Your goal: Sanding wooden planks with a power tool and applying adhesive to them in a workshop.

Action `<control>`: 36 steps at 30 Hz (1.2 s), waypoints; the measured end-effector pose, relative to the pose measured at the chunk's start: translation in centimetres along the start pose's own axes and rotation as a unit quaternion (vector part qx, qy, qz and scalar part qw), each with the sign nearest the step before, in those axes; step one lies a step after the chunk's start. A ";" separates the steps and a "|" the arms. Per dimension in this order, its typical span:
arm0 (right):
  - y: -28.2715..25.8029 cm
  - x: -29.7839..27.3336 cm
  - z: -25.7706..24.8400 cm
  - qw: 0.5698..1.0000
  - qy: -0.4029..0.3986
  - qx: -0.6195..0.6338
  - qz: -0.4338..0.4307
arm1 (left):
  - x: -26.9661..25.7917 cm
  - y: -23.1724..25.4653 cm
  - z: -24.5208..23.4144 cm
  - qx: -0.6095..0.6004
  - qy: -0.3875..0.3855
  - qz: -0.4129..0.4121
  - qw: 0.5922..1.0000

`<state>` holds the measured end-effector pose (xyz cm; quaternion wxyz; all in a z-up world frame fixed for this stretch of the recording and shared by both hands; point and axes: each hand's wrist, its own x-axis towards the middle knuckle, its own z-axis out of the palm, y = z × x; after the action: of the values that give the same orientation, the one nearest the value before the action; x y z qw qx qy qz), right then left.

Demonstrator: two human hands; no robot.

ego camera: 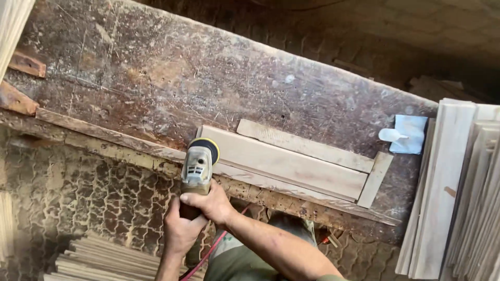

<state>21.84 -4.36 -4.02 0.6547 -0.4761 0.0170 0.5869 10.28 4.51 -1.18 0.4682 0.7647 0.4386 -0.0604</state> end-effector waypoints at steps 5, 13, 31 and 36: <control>-0.4 1.4 0.7 0.997 0.059 -0.019 -0.036 | 0.1 -3.0 0.4 -0.362 -0.129 -0.058 0.921; 0.4 1.8 -3.6 0.994 0.093 -0.055 -0.029 | 1.4 0.8 4.8 -0.220 -0.010 -0.115 0.969; 6.8 -10.7 -13.0 0.949 0.243 0.154 -0.126 | -3.9 1.2 15.2 -0.048 -0.182 -0.037 0.981; 3.5 1.8 -3.3 0.981 0.129 -0.095 -0.109 | 0.1 2.5 5.1 -0.178 -0.053 -0.032 0.982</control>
<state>21.43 -5.61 -8.96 0.6586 -0.6071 -0.0064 0.4446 13.80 0.21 -2.44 0.6172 0.6502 0.4415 -0.0370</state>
